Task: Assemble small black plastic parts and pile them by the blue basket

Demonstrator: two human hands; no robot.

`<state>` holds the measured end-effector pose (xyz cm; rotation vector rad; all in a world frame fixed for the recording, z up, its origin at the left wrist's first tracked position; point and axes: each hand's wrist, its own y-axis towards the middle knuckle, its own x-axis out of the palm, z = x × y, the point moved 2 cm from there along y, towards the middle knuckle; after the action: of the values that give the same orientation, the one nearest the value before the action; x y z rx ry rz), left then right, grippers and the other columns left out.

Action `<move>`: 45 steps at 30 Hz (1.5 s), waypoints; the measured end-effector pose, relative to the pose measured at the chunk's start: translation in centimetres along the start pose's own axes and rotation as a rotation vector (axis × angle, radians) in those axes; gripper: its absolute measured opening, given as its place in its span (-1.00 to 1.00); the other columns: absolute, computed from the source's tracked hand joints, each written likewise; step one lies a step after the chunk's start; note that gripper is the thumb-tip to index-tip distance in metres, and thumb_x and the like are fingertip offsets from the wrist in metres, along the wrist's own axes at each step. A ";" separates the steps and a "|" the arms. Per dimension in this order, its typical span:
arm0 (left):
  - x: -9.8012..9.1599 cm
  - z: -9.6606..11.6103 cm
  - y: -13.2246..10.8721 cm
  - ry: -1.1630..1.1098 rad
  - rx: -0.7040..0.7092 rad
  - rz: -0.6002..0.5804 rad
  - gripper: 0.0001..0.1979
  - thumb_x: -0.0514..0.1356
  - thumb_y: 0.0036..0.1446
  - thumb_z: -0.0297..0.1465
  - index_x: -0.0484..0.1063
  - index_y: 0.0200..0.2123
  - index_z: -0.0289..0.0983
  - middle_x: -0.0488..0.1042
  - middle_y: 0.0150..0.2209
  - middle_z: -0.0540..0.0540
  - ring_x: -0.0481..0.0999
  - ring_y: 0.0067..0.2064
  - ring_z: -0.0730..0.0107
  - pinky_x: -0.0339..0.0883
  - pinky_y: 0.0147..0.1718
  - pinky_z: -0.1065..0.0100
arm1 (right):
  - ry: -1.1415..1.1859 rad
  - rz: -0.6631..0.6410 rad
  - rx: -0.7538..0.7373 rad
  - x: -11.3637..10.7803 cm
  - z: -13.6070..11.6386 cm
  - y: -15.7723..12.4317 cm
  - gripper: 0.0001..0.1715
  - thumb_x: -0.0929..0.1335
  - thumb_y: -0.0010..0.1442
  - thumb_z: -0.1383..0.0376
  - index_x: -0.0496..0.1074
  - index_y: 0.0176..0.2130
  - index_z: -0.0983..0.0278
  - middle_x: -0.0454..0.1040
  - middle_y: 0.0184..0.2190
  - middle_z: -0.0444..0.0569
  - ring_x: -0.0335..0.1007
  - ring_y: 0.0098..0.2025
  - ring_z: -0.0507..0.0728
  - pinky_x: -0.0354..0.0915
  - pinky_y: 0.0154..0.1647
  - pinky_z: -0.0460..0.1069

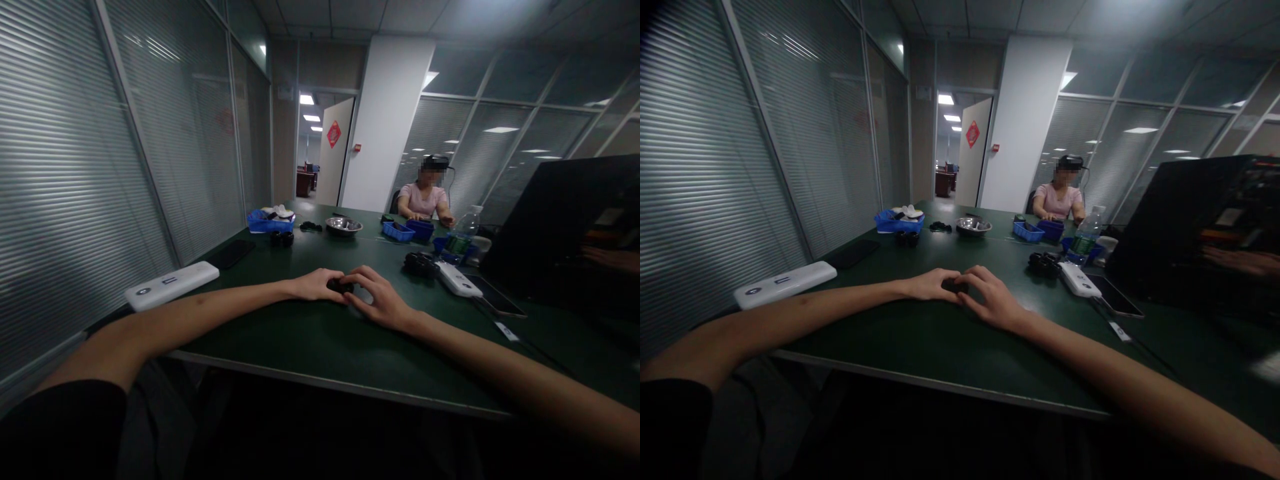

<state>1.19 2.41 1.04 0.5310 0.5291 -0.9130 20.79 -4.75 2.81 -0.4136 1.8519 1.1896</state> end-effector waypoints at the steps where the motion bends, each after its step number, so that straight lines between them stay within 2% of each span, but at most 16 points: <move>1: 0.0 0.0 0.0 0.002 0.000 0.001 -0.53 0.37 0.06 -0.09 0.45 -0.11 -0.31 0.48 -0.15 -0.08 0.47 -0.11 0.25 0.26 -0.16 0.32 | 0.002 -0.004 -0.007 0.0 -0.1 0.0 -0.68 0.33 0.36 0.30 0.39 0.10 0.17 0.41 -0.01 0.09 0.38 0.02 0.25 0.41 0.05 0.19; 7: -0.1 0.1 0.1 0.032 -0.008 0.008 -0.53 0.37 0.04 -0.05 0.44 -0.17 -0.30 0.45 -0.22 -0.04 0.44 -0.17 0.28 0.24 -0.19 0.33 | 0.023 -0.019 -0.058 -0.1 -0.2 0.1 -0.66 0.31 0.31 0.40 0.40 0.07 0.19 0.46 -0.02 0.09 0.37 0.02 0.26 0.38 0.05 0.21; 11: 0.0 0.2 0.0 0.008 0.008 0.000 -0.54 0.37 0.05 -0.08 0.44 -0.16 -0.30 0.47 -0.19 -0.06 0.46 -0.13 0.27 0.26 -0.15 0.31 | 0.047 -0.020 -0.060 -0.1 0.0 0.1 -0.65 0.31 0.27 0.43 0.40 0.05 0.20 0.47 -0.04 0.09 0.37 0.03 0.27 0.38 0.05 0.21; 23: 0.0 -0.3 0.1 0.015 0.030 0.012 -0.56 0.39 0.05 -0.09 0.47 -0.16 -0.29 0.49 -0.19 -0.06 0.47 -0.11 0.28 0.28 -0.09 0.29 | 0.095 -0.021 -0.049 0.0 0.2 -0.1 -0.71 0.22 0.35 0.43 0.41 -0.02 0.17 0.50 -0.06 0.08 0.37 0.05 0.26 0.40 0.06 0.23; 27: 0.1 -0.3 0.1 -0.001 0.014 0.019 -0.51 0.40 0.04 -0.10 0.47 -0.07 -0.30 0.51 -0.14 -0.08 0.48 -0.09 0.26 0.29 -0.08 0.28 | 0.098 -0.022 -0.059 -0.1 0.2 -0.2 -0.65 0.23 0.31 0.45 0.38 0.03 0.18 0.47 0.00 0.08 0.37 0.06 0.26 0.38 0.08 0.22; 30: 0.1 -0.1 0.1 -0.005 0.004 0.017 -0.45 0.39 0.05 -0.11 0.45 0.02 -0.31 0.51 -0.11 -0.09 0.48 -0.09 0.25 0.29 -0.09 0.28 | 0.067 0.012 -0.032 -0.2 0.2 -0.2 -0.60 0.27 0.30 0.42 0.34 0.11 0.19 0.43 0.06 0.10 0.35 0.10 0.27 0.34 0.13 0.24; 37: -0.1 0.0 0.1 0.031 -0.016 0.010 -0.48 0.37 0.05 -0.09 0.47 -0.03 -0.31 0.51 -0.13 -0.10 0.49 -0.08 0.20 0.28 -0.11 0.29 | -0.037 0.019 0.035 0.0 0.2 0.0 -0.71 0.34 0.37 0.22 0.41 0.08 0.15 0.44 -0.07 0.07 0.39 -0.04 0.25 0.40 -0.01 0.18; 45: 0.0 0.1 0.0 0.032 -0.001 0.020 -0.49 0.37 0.05 -0.08 0.47 -0.05 -0.30 0.50 -0.12 -0.10 0.49 -0.09 0.20 0.27 -0.13 0.28 | -0.031 0.000 0.014 -0.2 -0.2 0.2 -0.72 0.35 0.35 0.28 0.42 0.06 0.17 0.48 -0.07 0.07 0.38 -0.03 0.27 0.38 0.00 0.20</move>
<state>1.23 2.39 1.15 0.5497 0.5529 -0.8864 20.69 -4.82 3.16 -0.3850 1.8323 1.1769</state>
